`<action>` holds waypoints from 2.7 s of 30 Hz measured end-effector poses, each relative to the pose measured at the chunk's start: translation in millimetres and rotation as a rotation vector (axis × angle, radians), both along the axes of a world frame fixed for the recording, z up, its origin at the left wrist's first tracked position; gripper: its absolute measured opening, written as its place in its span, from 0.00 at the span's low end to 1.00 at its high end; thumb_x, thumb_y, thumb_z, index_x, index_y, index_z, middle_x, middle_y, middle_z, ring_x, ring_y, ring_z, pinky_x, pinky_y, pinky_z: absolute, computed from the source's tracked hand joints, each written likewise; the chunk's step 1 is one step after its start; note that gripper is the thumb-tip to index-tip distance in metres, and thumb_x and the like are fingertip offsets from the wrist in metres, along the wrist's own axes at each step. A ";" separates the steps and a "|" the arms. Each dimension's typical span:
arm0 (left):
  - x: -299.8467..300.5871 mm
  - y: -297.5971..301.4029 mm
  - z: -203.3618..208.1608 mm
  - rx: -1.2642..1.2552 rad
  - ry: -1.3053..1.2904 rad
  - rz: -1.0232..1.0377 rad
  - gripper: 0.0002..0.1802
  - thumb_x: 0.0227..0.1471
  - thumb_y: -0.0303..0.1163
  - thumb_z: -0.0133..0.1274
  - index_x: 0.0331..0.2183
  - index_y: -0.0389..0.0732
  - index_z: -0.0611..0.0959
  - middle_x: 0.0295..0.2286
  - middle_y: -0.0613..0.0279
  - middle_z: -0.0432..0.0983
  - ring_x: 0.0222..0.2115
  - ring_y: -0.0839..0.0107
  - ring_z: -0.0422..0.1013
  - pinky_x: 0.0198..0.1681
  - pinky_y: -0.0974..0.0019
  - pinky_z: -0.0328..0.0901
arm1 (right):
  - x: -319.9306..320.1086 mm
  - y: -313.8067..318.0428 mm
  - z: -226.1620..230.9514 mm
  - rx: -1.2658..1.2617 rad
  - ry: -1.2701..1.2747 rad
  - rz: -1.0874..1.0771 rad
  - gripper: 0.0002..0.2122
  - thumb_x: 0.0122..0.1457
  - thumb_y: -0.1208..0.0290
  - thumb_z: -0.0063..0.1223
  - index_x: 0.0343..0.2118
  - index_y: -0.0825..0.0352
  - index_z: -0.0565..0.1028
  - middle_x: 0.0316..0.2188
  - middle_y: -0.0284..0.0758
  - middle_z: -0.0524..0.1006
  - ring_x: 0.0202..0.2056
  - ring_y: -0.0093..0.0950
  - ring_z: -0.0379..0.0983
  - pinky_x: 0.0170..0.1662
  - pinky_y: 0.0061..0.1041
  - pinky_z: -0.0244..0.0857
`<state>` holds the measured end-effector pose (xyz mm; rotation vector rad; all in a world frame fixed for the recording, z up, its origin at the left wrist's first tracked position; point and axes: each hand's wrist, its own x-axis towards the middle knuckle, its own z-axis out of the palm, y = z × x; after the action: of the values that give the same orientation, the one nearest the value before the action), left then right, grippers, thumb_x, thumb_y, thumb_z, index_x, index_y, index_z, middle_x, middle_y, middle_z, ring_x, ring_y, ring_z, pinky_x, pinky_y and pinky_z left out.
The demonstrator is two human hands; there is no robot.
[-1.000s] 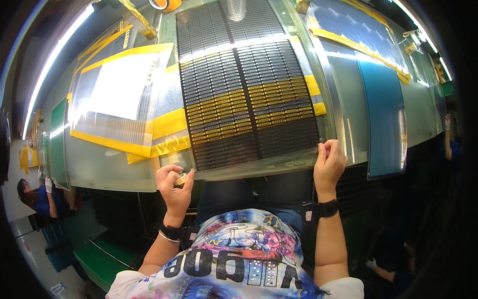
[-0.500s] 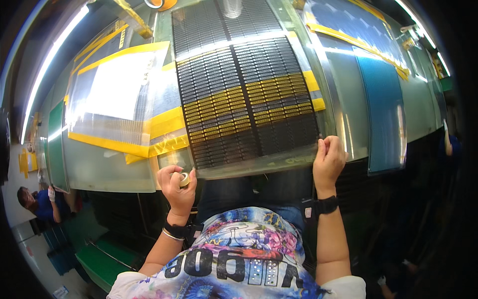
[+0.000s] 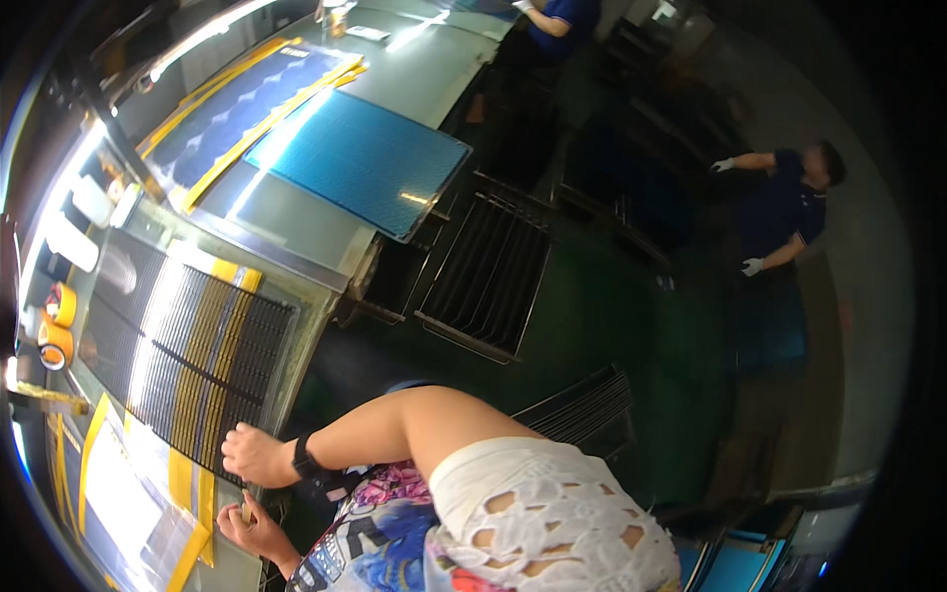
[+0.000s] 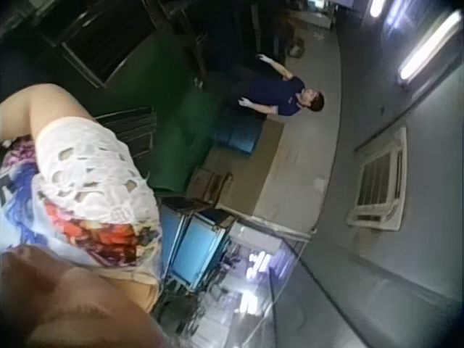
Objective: Inspecting mesh panels and securing them onto frames using adhesive tape at an assembly station.
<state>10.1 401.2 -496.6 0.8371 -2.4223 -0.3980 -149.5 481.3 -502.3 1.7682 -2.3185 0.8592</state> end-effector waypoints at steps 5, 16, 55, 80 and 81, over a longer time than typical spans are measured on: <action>7.0 -13.0 13.3 0.258 -0.051 -0.133 0.14 0.56 0.30 0.57 0.25 0.31 0.73 0.38 0.51 0.70 0.41 0.56 0.66 0.46 0.56 0.59 | 10.2 -20.4 0.8 0.159 -0.068 -0.010 0.06 0.48 0.67 0.55 0.28 0.61 0.78 0.32 0.33 0.74 0.40 0.30 0.69 0.45 0.32 0.59; 10.5 -16.3 39.6 0.565 0.066 -0.386 0.10 0.53 0.29 0.57 0.25 0.35 0.75 0.48 0.54 0.78 0.48 0.54 0.68 0.55 0.56 0.60 | -12.2 -4.2 28.6 0.308 -0.283 0.100 0.03 0.48 0.68 0.55 0.24 0.58 0.80 0.31 0.36 0.77 0.38 0.39 0.74 0.39 0.40 0.67; -61.1 -5.6 85.4 0.347 0.343 -0.209 0.27 0.43 0.29 0.69 0.47 0.39 0.78 0.39 0.57 0.76 0.38 0.66 0.73 0.39 0.64 0.68 | -70.8 3.9 115.1 0.330 -1.439 0.197 0.12 0.65 0.60 0.53 0.40 0.66 0.77 0.31 0.27 0.78 0.33 0.14 0.74 0.32 0.14 0.65; -50.7 -75.7 61.8 1.451 -0.348 0.213 0.16 0.57 0.40 0.59 0.34 0.35 0.83 0.26 0.66 0.77 0.30 0.79 0.74 0.34 0.73 0.67 | -411.0 -82.5 49.9 0.232 -0.957 -0.350 0.10 0.61 0.68 0.56 0.35 0.71 0.73 0.21 0.34 0.77 0.19 0.21 0.72 0.22 0.22 0.68; -56.5 -73.0 63.1 1.410 -0.335 0.175 0.16 0.57 0.41 0.59 0.32 0.35 0.83 0.25 0.67 0.77 0.29 0.79 0.73 0.34 0.74 0.66 | -400.4 -57.6 53.4 0.217 -0.982 -0.236 0.11 0.61 0.66 0.56 0.31 0.71 0.73 0.20 0.33 0.76 0.19 0.21 0.73 0.24 0.23 0.68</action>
<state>-46.4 328.2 -433.5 1.7103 -2.0213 -2.1187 -549.9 423.7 -448.9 1.1929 -3.1908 1.7714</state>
